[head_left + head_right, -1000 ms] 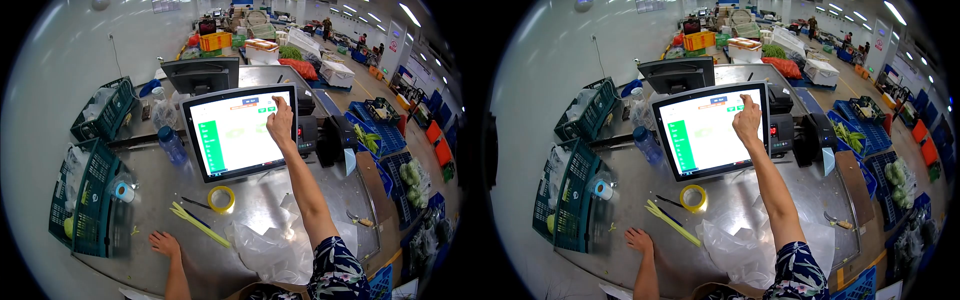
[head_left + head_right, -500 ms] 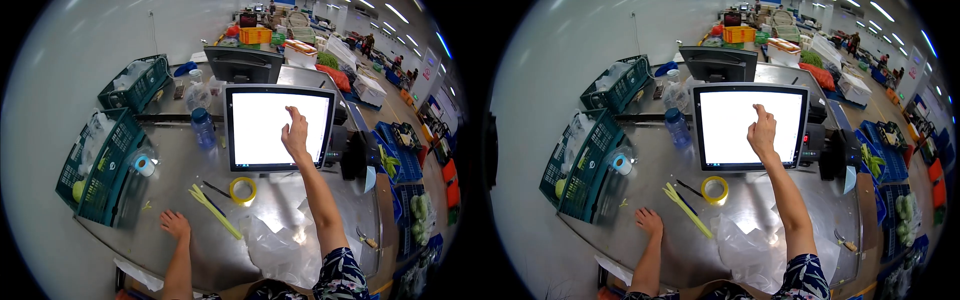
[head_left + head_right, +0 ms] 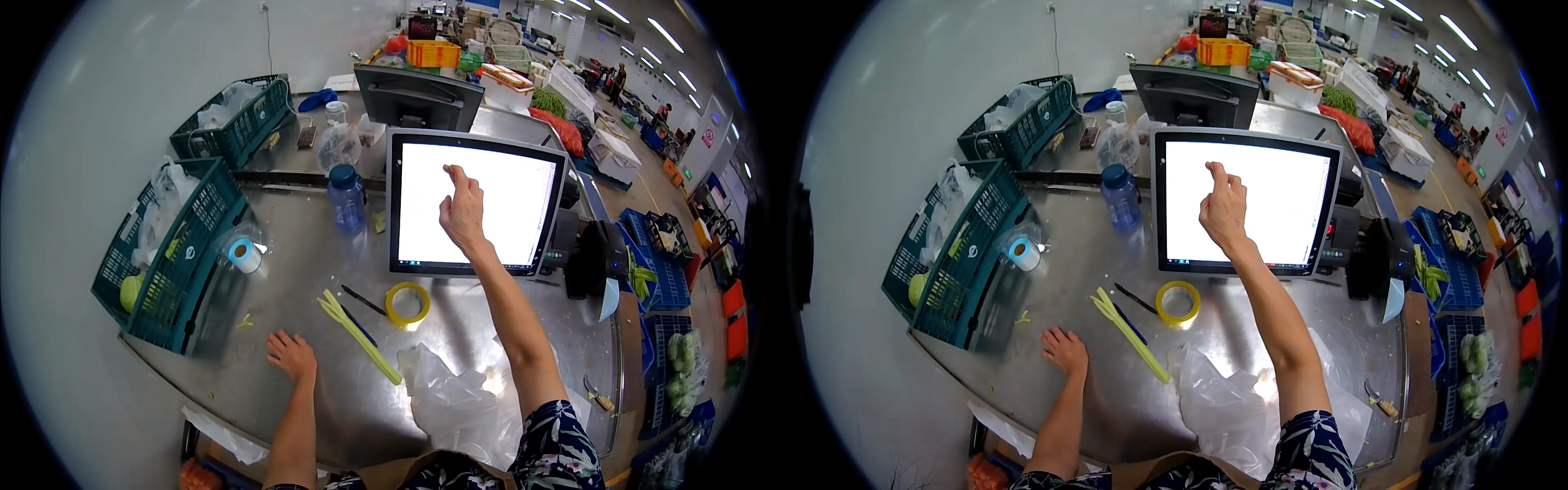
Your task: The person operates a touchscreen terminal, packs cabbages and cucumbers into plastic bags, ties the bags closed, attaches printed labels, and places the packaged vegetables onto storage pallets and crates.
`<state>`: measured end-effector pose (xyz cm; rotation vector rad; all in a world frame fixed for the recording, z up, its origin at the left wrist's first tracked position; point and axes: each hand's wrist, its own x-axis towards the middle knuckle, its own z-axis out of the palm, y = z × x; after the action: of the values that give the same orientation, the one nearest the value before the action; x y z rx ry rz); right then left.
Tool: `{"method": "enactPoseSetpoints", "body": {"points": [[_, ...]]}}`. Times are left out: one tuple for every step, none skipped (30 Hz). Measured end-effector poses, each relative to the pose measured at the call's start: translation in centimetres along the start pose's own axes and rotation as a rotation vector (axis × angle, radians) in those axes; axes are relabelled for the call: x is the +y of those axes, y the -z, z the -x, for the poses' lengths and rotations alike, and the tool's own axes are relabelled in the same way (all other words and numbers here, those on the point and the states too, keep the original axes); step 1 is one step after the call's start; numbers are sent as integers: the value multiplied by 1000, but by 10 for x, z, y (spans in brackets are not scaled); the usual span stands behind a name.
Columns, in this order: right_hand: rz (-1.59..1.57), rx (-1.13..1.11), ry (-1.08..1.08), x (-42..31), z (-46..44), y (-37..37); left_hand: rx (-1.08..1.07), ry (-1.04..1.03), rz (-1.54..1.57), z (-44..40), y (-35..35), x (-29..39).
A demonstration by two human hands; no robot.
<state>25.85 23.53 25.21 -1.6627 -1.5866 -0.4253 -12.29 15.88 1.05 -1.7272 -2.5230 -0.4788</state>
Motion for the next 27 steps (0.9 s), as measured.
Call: {"method": "enactPoseSetpoints", "body": {"points": [[6, -8, -2, -1, -1, -2, 7, -2, 2, 0, 0, 0], [13, -21, -12, -2, -3, -5, 15, -5, 4, 0, 0, 0], [21, -34, -22, -2, -4, -8, 13, -4, 4, 0, 0, 0], [28, -47, -32, -2, -5, -10, 12, -4, 4, 0, -1, 0], [23, -30, -10, -4, -7, -11, 11, -3, 4, 0, -1, -1], [17, -13, 13, -5, -9, -12, 5, 2, 6, -1, 0, 0], [10, 3, 35, -6, -10, -13, -1, 7, 8, -1, 2, 1], [16, -13, 26, -7, -11, -15, -6, 12, 9, 0, 3, 2], [21, -29, 17, -7, -13, -17, 2, 12, 9, -1, 1, 1], [26, -45, 9, -8, -15, -19, 10, 12, 9, -1, -1, 0], [34, -77, -22, -10, -16, -19, 18, 12, 9, -1, -3, 0], [42, -111, -53, -12, -17, -19, 8, 16, 12, 0, -1, 0], [50, -145, -85, -14, -17, -19, -2, 19, 13, 0, 1, 1], [25, -114, -85, -14, -16, -18, -11, 22, 16, 0, 3, 2], [0, -83, -86, -13, -14, -17, -10, 22, 14, 0, 2, 2], [-25, -52, -87, -12, -11, -16, -10, 21, 13, -1, 2, 1], [-33, -36, -88, -12, -8, -13, -9, 20, 12, -1, 2, 1], [-41, -20, -88, -12, -4, -8, -11, 22, 18, -1, 3, 2], [-48, -5, -89, -12, 1, -4, -13, 24, 25, 0, 5, 3], [-38, 9, -68, -10, 7, -4, -16, 26, 31, 1, 6, 4], [-39, 3, -70, -8, 12, -4, -13, 23, 31, 1, 7, 4], [-41, -1, -72, -5, 17, -5, -10, 20, 31, 1, 8, 4], [-42, -6, -74, -4, 21, -5, -6, 16, 31, 1, 8, 5], [-52, -9, -57, -4, 22, -2, -1, 14, 29, 1, 7, 4], [-42, -29, -65, -3, 23, -1, 5, 13, 28, 0, 3, 2], [-32, -49, -72, -3, 24, -1, 11, 11, 27, 0, 1, 2], [-22, -69, -79, -2, 24, -2, 9, 9, 25, 0, 1, 2]]}}
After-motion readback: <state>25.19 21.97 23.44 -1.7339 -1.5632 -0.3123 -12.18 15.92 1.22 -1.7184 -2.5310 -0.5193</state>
